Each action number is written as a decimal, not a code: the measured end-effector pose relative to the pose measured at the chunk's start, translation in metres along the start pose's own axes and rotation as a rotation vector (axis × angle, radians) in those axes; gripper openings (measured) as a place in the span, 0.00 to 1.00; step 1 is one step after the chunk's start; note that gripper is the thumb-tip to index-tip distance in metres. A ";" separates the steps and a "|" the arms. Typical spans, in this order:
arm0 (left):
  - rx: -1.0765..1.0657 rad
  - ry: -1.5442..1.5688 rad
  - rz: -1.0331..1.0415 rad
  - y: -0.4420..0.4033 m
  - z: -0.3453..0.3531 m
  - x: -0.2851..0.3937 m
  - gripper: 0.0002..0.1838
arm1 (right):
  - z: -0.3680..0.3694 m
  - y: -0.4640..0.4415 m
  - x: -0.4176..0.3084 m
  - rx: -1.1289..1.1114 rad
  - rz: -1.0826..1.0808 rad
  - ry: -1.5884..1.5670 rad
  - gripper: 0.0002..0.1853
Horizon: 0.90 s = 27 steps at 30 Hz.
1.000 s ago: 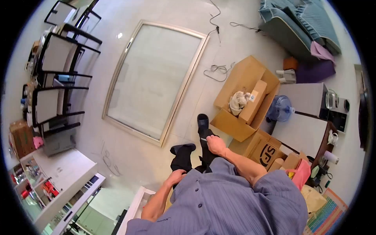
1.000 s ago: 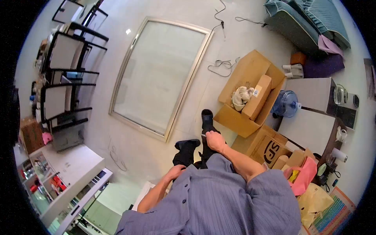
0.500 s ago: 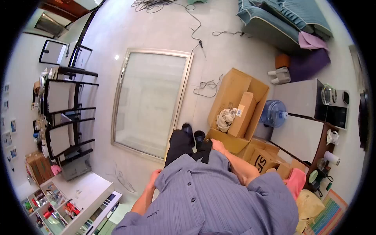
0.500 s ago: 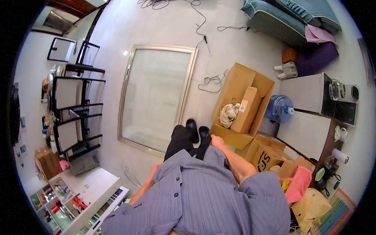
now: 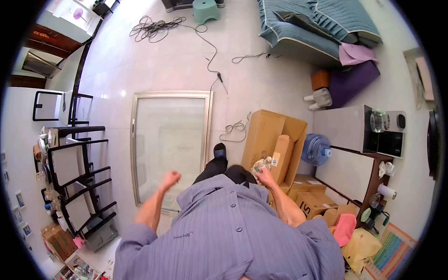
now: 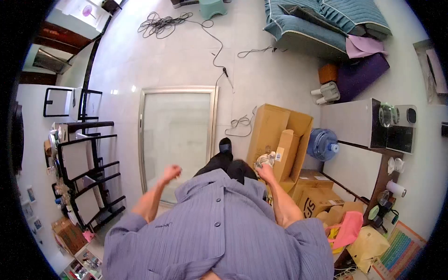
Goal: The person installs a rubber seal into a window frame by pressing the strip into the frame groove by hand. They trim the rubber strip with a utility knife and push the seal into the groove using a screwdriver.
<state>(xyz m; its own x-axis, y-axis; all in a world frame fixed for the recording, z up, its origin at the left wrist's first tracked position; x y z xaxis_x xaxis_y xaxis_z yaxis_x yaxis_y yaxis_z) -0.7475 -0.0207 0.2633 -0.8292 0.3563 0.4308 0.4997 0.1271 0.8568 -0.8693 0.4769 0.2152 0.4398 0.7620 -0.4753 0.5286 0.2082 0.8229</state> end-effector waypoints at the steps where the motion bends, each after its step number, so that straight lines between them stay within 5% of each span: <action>1: 0.059 -0.090 -0.002 -0.029 -0.025 0.021 0.14 | -0.020 0.005 -0.034 -0.004 0.028 -0.110 0.24; 6: 0.238 -0.345 0.166 -0.132 -0.099 0.172 0.18 | -0.092 -0.008 -0.141 0.225 -0.158 -0.176 0.24; 10: 0.087 -0.100 0.370 -0.135 -0.069 0.346 0.18 | -0.161 -0.030 -0.190 0.302 -0.226 -0.318 0.22; 15: 0.011 -0.319 0.542 -0.211 -0.026 0.437 0.19 | -0.233 -0.114 -0.230 0.200 -0.267 -0.104 0.20; 19: -0.024 -0.355 0.284 -0.261 -0.020 0.434 0.20 | -0.324 -0.202 -0.273 0.166 -0.353 -0.018 0.19; 22: -0.139 -0.428 -0.130 -0.249 -0.030 0.438 0.19 | -0.375 -0.233 -0.273 0.024 -0.265 0.209 0.18; 24: 0.084 -0.232 -0.013 -0.238 -0.036 0.463 0.17 | -0.410 -0.257 -0.282 -0.024 -0.367 0.282 0.15; 26: 0.201 -0.073 -0.015 -0.226 -0.045 0.502 0.16 | -0.446 -0.239 -0.318 -0.362 -0.035 -0.125 0.12; 27: 0.263 -0.030 0.016 -0.224 -0.052 0.526 0.17 | -0.459 -0.249 -0.325 -0.465 -0.062 -0.092 0.10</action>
<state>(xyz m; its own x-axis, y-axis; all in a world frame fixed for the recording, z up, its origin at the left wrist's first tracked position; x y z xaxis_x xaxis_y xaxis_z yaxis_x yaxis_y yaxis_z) -1.3090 0.0901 0.3123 -0.8149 0.3869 0.4315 0.5637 0.3563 0.7452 -1.4775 0.4585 0.3075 0.4911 0.6868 -0.5359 0.1839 0.5195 0.8344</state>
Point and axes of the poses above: each hand's wrist, its own y-axis away from the middle knuckle, its own z-axis out of the palm, x = y × z, the point moved 3 cm from there along -y, towards the middle knuckle, and after that the axes turned 6 degrees about -x, right-handed, at the moved point
